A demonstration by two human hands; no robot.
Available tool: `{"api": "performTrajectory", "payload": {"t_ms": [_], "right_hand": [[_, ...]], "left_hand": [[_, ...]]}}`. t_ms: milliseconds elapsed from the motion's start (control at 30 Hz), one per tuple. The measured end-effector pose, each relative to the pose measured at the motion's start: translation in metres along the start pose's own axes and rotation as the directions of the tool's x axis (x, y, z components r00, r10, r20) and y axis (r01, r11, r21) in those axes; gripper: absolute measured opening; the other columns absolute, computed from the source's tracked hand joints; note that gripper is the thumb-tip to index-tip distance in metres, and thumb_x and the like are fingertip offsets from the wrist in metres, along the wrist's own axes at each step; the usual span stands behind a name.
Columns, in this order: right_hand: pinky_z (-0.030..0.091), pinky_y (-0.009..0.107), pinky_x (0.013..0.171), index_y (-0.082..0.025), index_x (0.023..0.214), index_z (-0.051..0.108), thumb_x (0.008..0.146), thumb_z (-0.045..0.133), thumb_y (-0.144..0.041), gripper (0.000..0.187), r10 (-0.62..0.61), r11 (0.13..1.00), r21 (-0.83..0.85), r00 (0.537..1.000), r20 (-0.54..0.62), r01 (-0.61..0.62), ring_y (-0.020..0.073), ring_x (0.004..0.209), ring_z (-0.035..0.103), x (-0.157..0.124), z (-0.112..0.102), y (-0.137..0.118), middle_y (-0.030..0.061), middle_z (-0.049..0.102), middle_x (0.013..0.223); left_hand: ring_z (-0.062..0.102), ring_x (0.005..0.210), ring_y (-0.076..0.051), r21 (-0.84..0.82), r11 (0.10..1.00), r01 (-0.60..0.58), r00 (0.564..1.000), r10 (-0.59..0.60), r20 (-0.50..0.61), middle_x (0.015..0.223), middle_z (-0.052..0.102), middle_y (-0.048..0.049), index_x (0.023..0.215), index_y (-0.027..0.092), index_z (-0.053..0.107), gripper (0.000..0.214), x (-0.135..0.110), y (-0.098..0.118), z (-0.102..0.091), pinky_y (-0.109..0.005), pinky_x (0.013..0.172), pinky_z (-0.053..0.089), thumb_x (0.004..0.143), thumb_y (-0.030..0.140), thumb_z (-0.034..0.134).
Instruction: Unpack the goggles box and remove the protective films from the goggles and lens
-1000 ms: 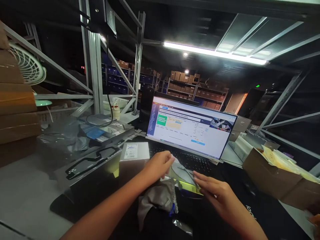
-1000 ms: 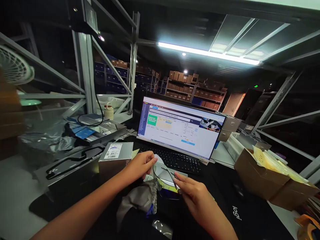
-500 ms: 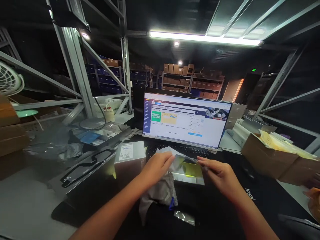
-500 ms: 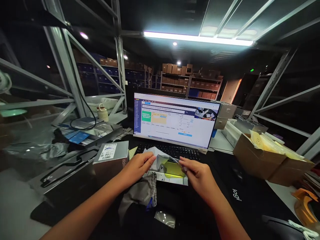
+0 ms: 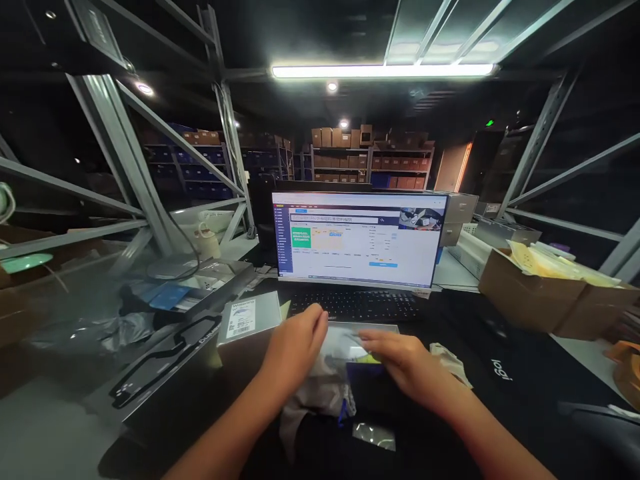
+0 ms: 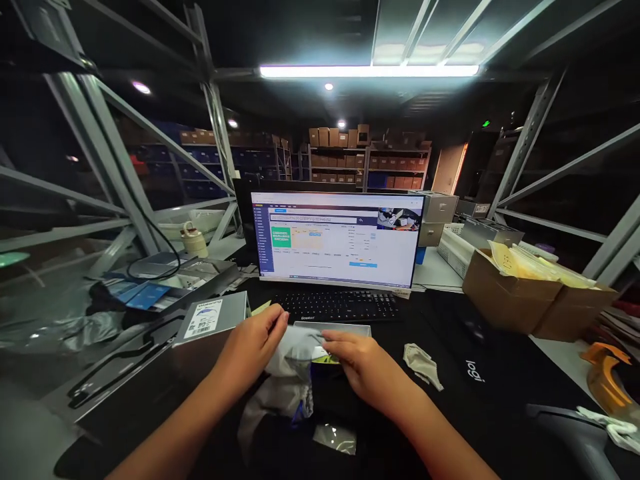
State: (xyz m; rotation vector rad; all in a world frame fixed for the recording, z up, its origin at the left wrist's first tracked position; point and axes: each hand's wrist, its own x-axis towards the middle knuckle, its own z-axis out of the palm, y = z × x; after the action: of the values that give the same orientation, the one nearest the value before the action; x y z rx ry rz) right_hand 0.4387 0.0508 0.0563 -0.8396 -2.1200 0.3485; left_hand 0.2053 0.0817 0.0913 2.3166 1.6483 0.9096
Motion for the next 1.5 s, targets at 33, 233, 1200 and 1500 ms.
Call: {"api": "performTrajectory", "payload": {"t_ms": [33,233,1200,1500], "right_hand": [[0.055,0.035,0.099,-0.017,0.119,0.072,0.093,0.048,-0.008,0.037,-0.025,1.000,-0.018,0.999,0.033,0.025,0.0215,0.116,0.067,-0.001,0.001,0.000,0.0130,0.068,0.129],[0.055,0.035,0.100,-0.015,0.121,0.070,0.090,0.049,-0.004,0.039,-0.026,0.997,-0.070,0.999,0.034,0.029,0.0207,0.117,0.067,-0.002,0.002,-0.002,0.0139,0.069,0.127],[0.053,0.049,0.099,-0.026,0.105,0.079,0.090,0.062,-0.037,0.025,0.214,0.954,0.218,0.977,-0.018,-0.205,0.0314,0.114,0.068,0.005,0.006,-0.014,0.0094,0.073,0.121],[0.055,0.052,0.092,-0.020,0.097,0.081,0.085,0.063,-0.061,0.046,0.424,0.823,0.410,0.905,0.019,-0.394,0.0346,0.102,0.072,0.009,0.022,-0.002,0.0096,0.079,0.102]], "left_hand": [[0.045,0.058,-0.017,0.008,1.000,0.002,1.000,-0.002,0.011,0.062,0.048,0.0016,0.070,0.023,0.037,0.030,0.001,-0.002,-0.002,-0.030,0.058,0.023,0.097,0.036,0.032],[0.055,0.063,-0.017,0.042,0.999,0.022,0.995,-0.026,0.092,0.067,0.058,0.0027,0.079,0.023,0.051,0.031,0.006,0.003,-0.009,-0.027,0.057,0.032,0.091,0.052,0.048],[0.064,0.069,-0.015,-0.118,0.987,-0.110,0.797,0.159,0.583,0.069,0.071,0.0008,0.073,0.020,0.076,0.015,0.051,0.050,-0.042,-0.023,0.066,0.049,0.080,0.018,0.062],[0.056,0.066,-0.015,-0.052,0.998,-0.045,0.947,0.027,-0.321,0.074,0.059,-0.0005,0.079,0.020,0.059,0.015,-0.093,0.003,0.011,-0.026,0.063,0.043,0.090,0.030,0.056]]}}
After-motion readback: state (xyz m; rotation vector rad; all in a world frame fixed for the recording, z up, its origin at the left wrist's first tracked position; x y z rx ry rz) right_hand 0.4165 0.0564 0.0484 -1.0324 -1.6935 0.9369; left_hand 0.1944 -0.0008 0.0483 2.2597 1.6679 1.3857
